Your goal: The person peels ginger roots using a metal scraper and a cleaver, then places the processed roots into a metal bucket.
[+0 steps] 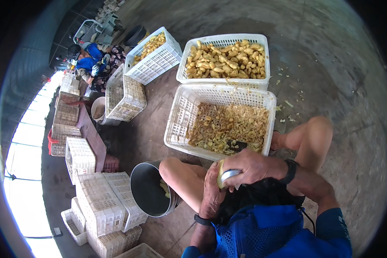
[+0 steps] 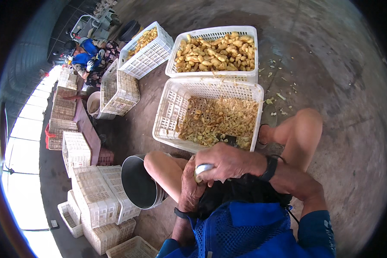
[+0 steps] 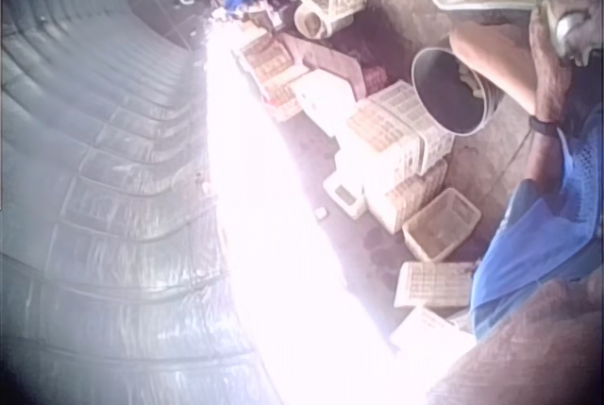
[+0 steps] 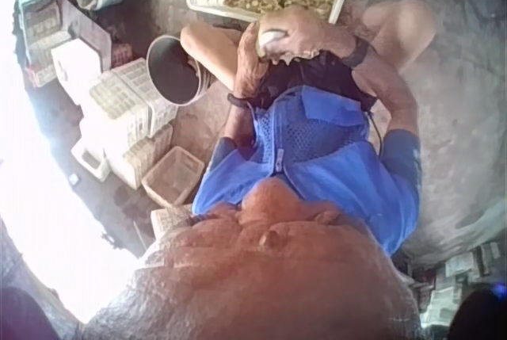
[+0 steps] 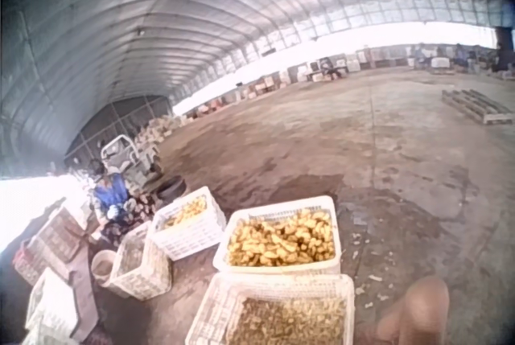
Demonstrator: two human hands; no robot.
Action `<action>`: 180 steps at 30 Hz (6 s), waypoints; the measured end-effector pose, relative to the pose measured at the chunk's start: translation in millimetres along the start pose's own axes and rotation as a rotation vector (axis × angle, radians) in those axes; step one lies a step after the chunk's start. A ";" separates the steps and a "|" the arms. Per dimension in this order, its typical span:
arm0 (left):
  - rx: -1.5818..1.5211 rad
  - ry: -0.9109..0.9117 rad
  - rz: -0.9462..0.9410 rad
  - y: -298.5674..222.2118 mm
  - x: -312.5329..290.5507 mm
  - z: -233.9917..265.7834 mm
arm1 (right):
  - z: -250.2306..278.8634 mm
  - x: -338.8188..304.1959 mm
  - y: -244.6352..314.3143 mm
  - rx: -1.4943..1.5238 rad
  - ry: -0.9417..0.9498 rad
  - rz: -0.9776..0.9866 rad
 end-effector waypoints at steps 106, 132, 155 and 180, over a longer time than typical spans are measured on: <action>-0.606 0.227 0.304 38.0 -7.3 -5.7 | 48.1 -8.9 -27.3 -0.076 -0.205 -0.137; -0.649 0.060 0.191 16.9 7.3 -5.4 | 30.6 -20.5 -28.5 0.021 -0.227 -0.156; -0.297 -0.091 0.226 40.5 0.6 2.4 | -9.8 -12.1 -15.2 0.025 0.065 -0.087; -0.523 0.189 0.296 39.1 -1.9 -2.4 | 81.2 -16.9 -39.8 -0.159 -0.381 -0.208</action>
Point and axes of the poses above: each hand's wrist, its own x-axis towards the middle knuckle, its own z-axis out of the back of the hand, y = z × x, the point moved 8 cm from there along x, towards the middle knuckle, and after that the axes turned 1 degree about -y, right-handed, at the moved point
